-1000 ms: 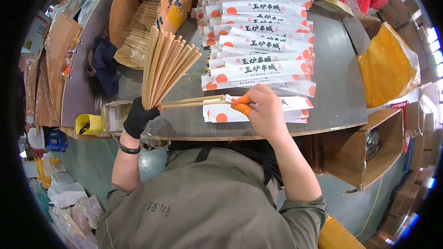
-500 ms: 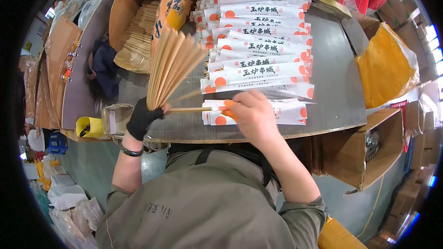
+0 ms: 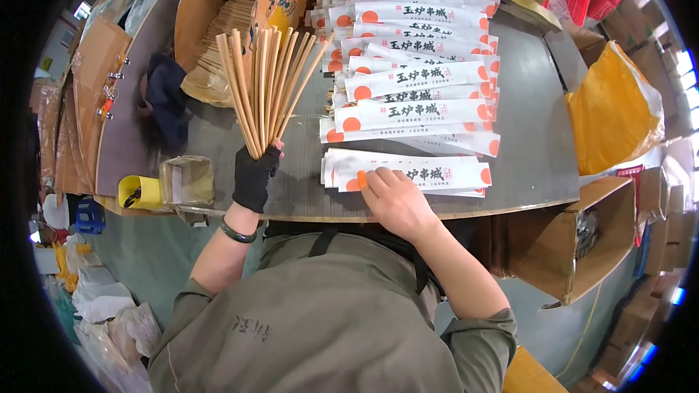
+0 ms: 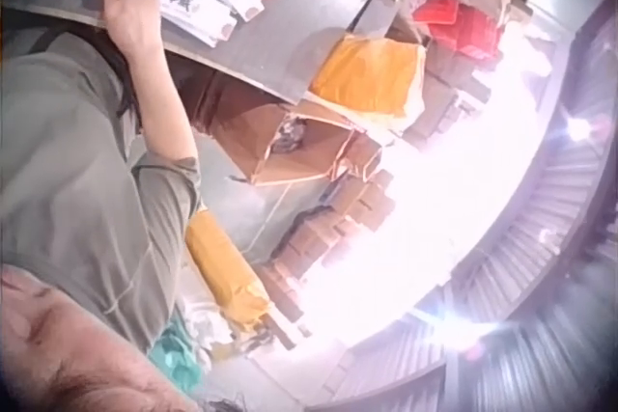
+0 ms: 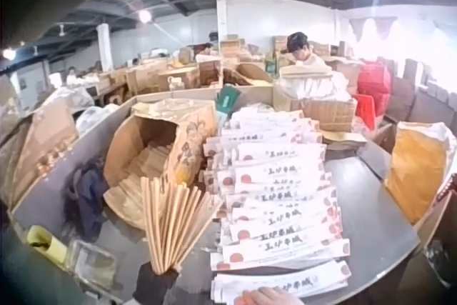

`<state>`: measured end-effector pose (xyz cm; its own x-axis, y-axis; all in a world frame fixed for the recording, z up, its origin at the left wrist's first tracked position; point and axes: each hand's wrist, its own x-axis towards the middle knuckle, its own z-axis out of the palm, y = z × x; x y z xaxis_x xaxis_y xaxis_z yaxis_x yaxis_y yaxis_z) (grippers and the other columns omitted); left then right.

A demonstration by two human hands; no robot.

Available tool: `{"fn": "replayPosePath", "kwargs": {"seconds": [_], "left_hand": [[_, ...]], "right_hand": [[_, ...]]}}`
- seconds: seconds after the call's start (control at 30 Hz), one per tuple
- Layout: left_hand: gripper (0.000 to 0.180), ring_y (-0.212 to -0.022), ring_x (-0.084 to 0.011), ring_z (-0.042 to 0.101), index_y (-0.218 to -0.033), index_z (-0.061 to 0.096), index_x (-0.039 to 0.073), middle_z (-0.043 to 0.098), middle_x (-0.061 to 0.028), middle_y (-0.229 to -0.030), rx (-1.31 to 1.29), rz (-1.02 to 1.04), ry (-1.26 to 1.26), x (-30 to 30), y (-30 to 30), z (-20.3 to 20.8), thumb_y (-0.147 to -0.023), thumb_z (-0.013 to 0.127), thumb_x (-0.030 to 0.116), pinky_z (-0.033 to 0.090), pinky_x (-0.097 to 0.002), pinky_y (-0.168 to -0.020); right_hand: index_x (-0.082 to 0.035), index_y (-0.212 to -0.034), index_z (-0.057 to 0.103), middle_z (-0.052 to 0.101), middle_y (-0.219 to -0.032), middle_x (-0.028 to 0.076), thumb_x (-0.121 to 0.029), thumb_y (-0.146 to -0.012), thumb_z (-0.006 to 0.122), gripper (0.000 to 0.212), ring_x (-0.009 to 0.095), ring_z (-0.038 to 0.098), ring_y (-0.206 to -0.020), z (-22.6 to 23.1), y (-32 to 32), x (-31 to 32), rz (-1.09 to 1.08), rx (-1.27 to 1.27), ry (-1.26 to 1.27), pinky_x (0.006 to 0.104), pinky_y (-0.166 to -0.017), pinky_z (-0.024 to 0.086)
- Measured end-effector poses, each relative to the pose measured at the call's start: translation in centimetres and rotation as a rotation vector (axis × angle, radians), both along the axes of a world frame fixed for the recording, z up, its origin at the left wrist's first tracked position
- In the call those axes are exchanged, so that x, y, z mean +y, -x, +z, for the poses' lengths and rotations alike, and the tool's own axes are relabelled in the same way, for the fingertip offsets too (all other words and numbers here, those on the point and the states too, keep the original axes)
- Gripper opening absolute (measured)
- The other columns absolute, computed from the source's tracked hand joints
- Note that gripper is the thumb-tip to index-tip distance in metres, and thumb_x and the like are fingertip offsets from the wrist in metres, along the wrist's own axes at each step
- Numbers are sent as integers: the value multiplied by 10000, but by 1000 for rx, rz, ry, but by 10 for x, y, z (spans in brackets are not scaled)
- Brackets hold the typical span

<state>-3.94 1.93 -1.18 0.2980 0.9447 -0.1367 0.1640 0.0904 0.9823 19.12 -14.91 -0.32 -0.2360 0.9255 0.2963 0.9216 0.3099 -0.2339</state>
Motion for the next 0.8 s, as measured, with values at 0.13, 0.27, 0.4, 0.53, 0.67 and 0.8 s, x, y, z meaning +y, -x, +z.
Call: {"fn": "replayPosePath", "kwargs": {"seconds": [0.13,0.27,0.4,0.53,0.67,0.8], "left_hand": [[233,-726,-99,613,-1003,681,-2,675,-35,-823,-15,49,-53,-6,4,-7,-853,737,166,487,-249,-646],[265,-792,-131,644,-1038,692,-13,702,-72,-890,38,67,-113,-9,12,-3,-837,751,149,511,-272,-706],[258,-793,-111,619,-1026,675,-11,678,-39,-860,50,29,-125,-9,20,5,-844,733,163,486,-263,-726],[258,-782,-134,649,-1008,694,-19,707,-78,-866,158,-44,-174,-3,35,13,-811,760,135,513,-277,-708],[242,-774,-128,648,-988,689,-14,707,-73,-852,149,-104,-176,2,41,23,-808,763,130,517,-281,-707],[223,-771,-120,649,-967,687,-12,709,-64,-845,212,-215,-191,10,51,34,-804,765,121,526,-283,-713]], "right_hand": [[-16,-938,669,597,-864,45,-10,-739,703,202,225,603,-807,-14,2,4,-113,226,-181,327,-638,504],[-6,-873,678,604,-833,62,-13,-757,732,128,225,605,-757,-5,1,7,-205,401,-137,321,-612,494],[13,-832,651,593,-775,65,-56,-818,736,110,150,518,-636,17,-13,18,-456,825,101,276,-592,436],[-6,-782,613,576,-713,-12,-85,-813,766,175,69,456,-630,37,-26,26,-594,1049,206,241,-574,384],[-6,-798,637,571,-723,-15,-76,-810,764,146,69,485,-650,39,-33,23,-587,1077,270,234,-597,397],[-37,-835,678,592,-756,12,-73,-772,778,124,119,542,-661,41,-36,19,-395,892,203,270,-611,447]]}}
